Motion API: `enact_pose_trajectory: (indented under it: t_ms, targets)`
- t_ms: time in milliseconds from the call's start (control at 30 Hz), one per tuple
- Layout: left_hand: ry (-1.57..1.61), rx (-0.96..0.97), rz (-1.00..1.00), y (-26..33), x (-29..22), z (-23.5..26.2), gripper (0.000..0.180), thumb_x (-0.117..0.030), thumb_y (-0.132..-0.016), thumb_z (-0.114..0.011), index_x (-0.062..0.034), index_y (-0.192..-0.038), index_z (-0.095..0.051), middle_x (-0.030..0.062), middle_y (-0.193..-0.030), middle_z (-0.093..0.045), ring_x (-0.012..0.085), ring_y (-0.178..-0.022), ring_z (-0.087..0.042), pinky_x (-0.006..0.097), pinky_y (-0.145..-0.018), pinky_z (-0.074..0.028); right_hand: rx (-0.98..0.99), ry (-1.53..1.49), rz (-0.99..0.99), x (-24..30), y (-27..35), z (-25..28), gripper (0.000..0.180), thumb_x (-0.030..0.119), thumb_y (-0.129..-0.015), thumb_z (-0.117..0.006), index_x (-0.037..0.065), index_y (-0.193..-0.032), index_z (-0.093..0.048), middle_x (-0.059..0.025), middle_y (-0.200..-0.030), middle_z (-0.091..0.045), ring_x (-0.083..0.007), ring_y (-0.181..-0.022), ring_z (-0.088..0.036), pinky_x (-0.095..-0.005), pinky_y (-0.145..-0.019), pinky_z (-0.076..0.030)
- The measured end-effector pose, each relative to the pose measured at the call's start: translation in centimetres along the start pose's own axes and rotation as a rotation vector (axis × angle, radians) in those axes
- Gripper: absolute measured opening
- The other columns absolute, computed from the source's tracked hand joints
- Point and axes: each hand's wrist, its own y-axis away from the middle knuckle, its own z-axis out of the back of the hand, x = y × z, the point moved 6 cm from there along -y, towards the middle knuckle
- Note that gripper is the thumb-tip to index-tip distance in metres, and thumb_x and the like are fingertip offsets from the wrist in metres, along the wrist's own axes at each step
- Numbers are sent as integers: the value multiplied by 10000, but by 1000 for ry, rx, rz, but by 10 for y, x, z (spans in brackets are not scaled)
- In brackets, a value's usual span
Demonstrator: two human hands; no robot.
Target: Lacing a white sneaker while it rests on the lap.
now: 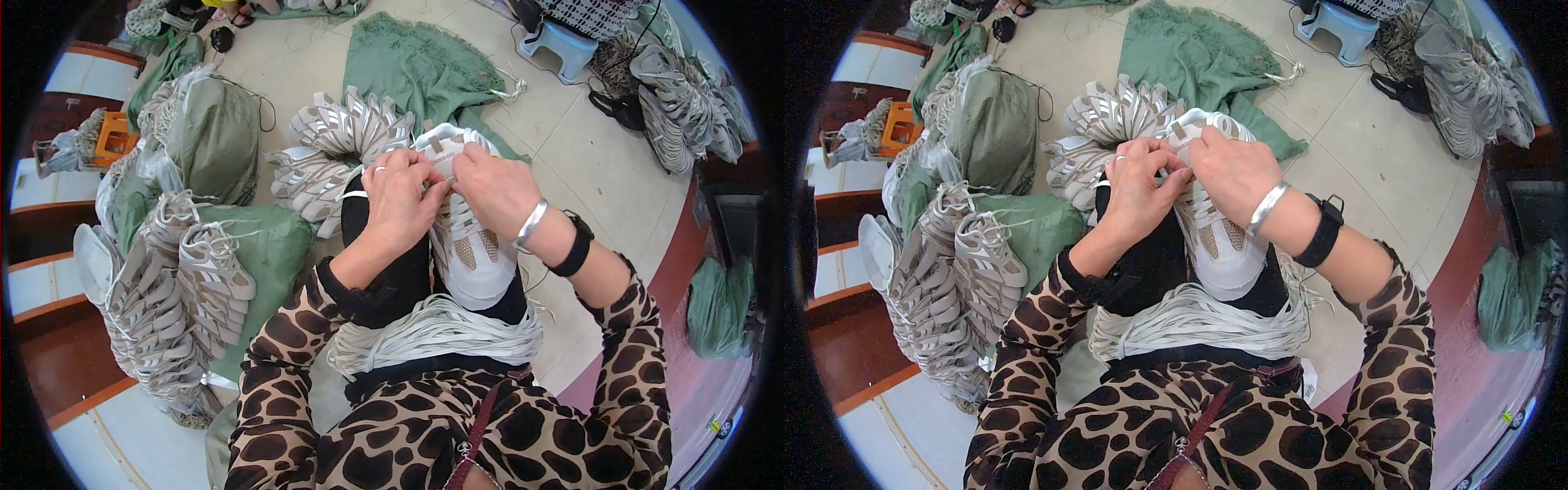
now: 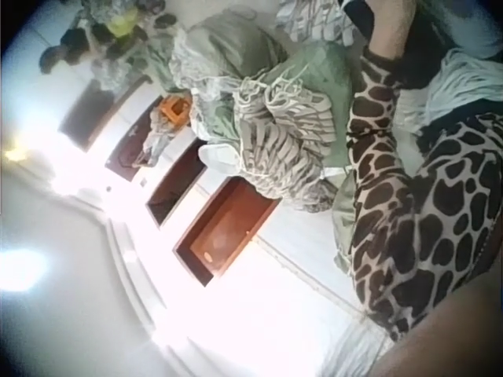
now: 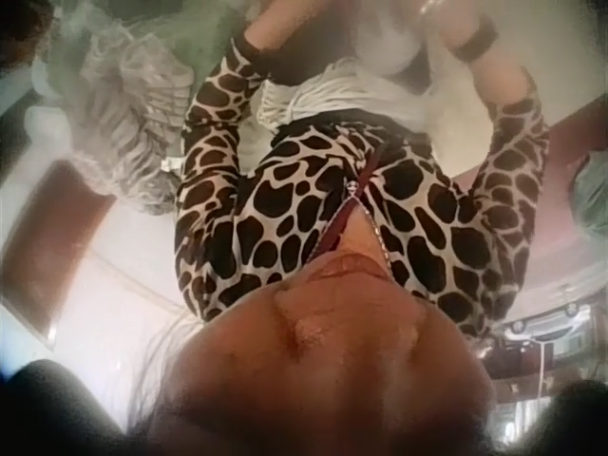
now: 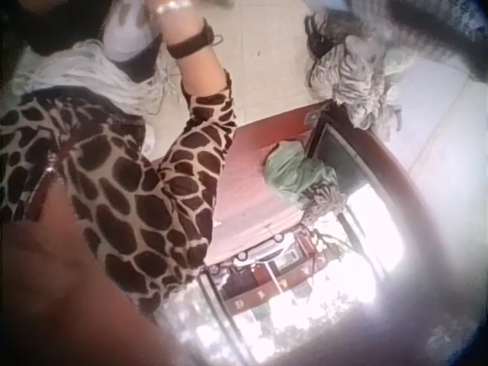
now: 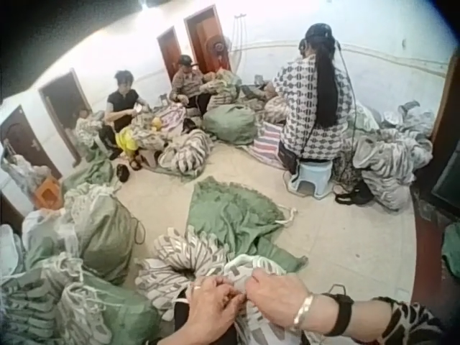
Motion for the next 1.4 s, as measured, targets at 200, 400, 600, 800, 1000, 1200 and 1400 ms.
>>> enact_pose_trajectory:
  t_ms: [200,400,600,800,1000,1200,1400]
  targets:
    - [-5,-113,-34,-32,22,31,277,-108,-864,-578,-98,-1139,-610,120,-1065,-625,301,-1068,-538,401,-945,-394,187,-408,-141,-50,9,17,136,141,-910,-539,15,-954,-570,-154,-1010,-614,-259,-774,-678,-356,-573,-543]
    - [137,164,-492,-83,-4,10,499,50,-834,-465,-149,-1279,-569,121,-1182,-620,276,-1196,-522,437,-1057,-331,-844,-2226,-265,-261,140,52,256,-6,-971,-427,-93,-1202,-493,-242,-1285,-523,-287,-1119,-570,-332,-902,-529]
    - [-219,453,-677,-104,-20,-32,465,22,-799,-552,-239,-1171,-653,56,-1046,-663,225,-1104,-572,554,-1105,-215,-1402,-2228,11,-499,433,85,266,-51,-963,-379,-168,-1190,-454,-279,-1212,-537,-354,-1155,-533,-454,-1042,-452]
    - [-430,265,-993,-100,-37,-1,82,-66,-750,-631,-110,-819,-639,24,-719,-591,206,-952,-591,496,-1130,-238,-1349,-1269,-1031,-464,445,-47,177,15,-921,-467,-94,-974,-596,-186,-978,-636,-245,-938,-615,-319,-875,-521]
    - [-506,517,-781,-49,-26,83,120,-110,-824,-611,-63,-744,-535,81,-657,-541,246,-859,-601,514,-1156,-181,-502,-978,-1362,-294,296,-102,220,93,-903,-543,-13,-1093,-574,-120,-989,-628,-185,-833,-652,-303,-673,-558]
    - [-564,446,-515,-8,13,140,112,-148,-889,-574,-76,-806,-599,49,-708,-581,229,-968,-581,534,-1158,-127,-285,-634,-605,-191,130,-22,231,134,-902,-582,34,-1105,-626,-39,-993,-655,-116,-847,-619,-257,-755,-500]
    - [-165,703,25,15,43,183,221,-183,-944,-490,-95,-790,-623,16,-736,-578,232,-1239,-480,513,-1143,11,-28,-933,42,-50,0,37,210,126,-902,-581,10,-1069,-635,-56,-956,-677,-130,-891,-626,-271,-782,-496]
